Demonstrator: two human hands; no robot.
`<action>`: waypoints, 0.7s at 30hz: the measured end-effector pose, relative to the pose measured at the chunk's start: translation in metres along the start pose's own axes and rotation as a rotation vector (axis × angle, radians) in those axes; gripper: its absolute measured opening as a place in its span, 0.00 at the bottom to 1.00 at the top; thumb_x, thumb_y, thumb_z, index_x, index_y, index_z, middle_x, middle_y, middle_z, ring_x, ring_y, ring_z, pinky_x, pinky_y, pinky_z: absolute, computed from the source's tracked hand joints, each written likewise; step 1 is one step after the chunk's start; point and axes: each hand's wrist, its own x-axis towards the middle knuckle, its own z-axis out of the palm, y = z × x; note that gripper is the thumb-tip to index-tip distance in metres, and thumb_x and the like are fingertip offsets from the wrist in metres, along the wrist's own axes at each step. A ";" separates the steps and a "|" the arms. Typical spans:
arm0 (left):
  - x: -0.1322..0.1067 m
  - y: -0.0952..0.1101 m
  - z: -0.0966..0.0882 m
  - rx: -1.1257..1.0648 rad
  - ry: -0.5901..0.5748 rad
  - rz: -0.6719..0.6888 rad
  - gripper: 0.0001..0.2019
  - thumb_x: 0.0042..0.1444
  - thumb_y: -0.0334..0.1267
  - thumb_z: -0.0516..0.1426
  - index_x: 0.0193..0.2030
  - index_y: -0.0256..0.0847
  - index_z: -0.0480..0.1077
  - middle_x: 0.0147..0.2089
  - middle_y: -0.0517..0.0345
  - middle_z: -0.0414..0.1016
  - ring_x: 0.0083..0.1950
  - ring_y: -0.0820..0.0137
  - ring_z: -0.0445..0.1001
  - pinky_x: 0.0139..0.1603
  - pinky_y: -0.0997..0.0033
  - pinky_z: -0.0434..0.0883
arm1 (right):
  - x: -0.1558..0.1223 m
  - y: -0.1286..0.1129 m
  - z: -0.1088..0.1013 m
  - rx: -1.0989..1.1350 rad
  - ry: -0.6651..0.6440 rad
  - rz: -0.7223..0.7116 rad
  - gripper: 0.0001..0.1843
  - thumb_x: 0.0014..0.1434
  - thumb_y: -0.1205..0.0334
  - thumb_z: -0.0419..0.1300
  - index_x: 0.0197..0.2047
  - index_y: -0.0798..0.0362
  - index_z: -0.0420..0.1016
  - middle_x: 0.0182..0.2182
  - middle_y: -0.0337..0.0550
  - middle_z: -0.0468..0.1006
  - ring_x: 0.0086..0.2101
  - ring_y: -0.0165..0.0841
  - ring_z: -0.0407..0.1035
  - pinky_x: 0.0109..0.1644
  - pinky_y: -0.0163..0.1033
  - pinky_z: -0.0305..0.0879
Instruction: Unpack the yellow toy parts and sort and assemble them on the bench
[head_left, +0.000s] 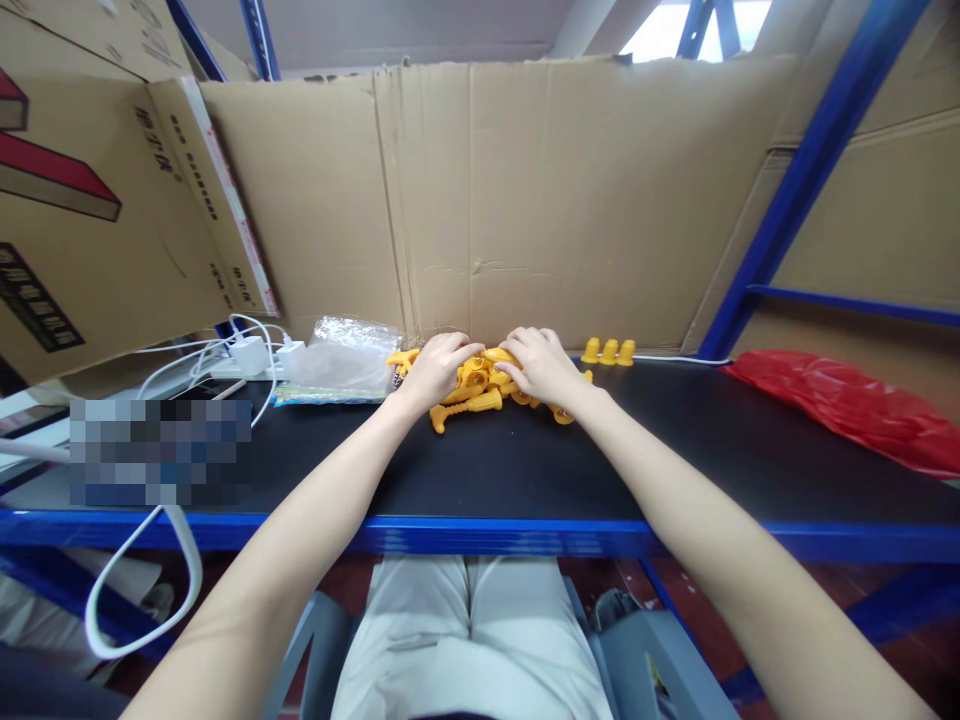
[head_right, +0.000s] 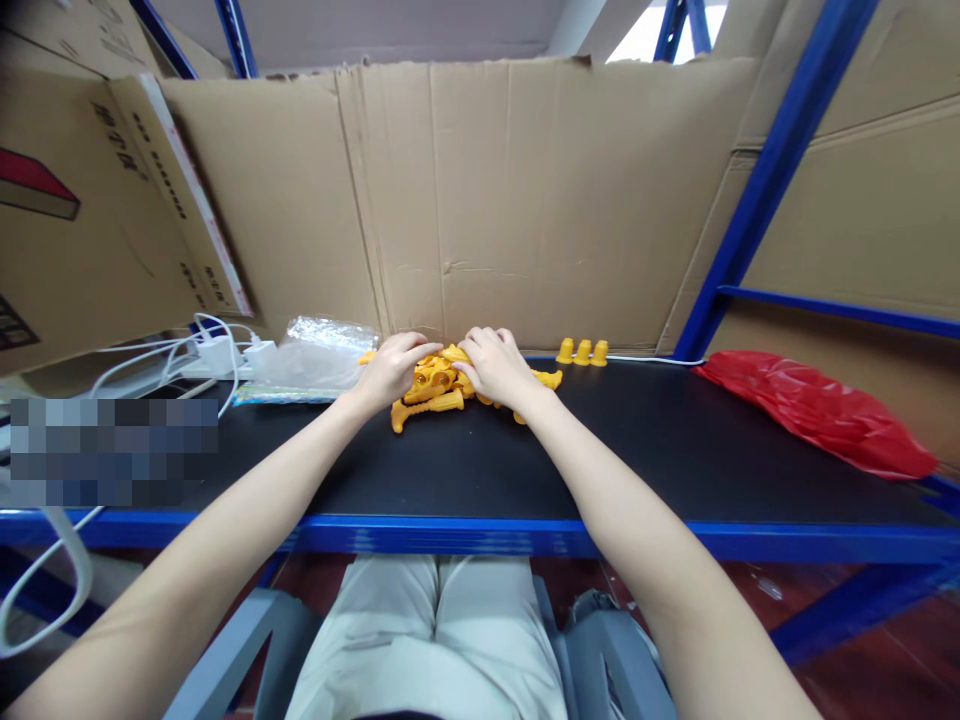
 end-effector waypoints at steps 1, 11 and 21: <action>0.000 0.000 0.000 0.005 -0.011 -0.001 0.20 0.56 0.21 0.44 0.49 0.37 0.70 0.41 0.49 0.71 0.44 0.66 0.69 0.46 0.63 0.68 | 0.000 0.000 0.001 -0.001 0.002 0.006 0.14 0.64 0.57 0.48 0.44 0.56 0.69 0.41 0.51 0.73 0.42 0.42 0.64 0.50 0.47 0.52; 0.002 0.007 -0.008 0.133 -0.149 -0.083 0.20 0.56 0.23 0.46 0.54 0.39 0.68 0.44 0.49 0.73 0.49 0.63 0.69 0.48 0.60 0.61 | 0.000 -0.006 0.006 -0.039 -0.036 0.040 0.17 0.66 0.61 0.44 0.52 0.59 0.66 0.42 0.54 0.75 0.41 0.42 0.65 0.45 0.45 0.49; 0.002 0.011 -0.005 0.254 -0.249 -0.109 0.12 0.61 0.32 0.48 0.43 0.38 0.72 0.37 0.51 0.73 0.42 0.62 0.67 0.44 0.59 0.58 | 0.002 -0.015 0.003 -0.149 -0.061 -0.015 0.15 0.65 0.64 0.46 0.48 0.60 0.69 0.42 0.53 0.73 0.41 0.41 0.62 0.48 0.46 0.45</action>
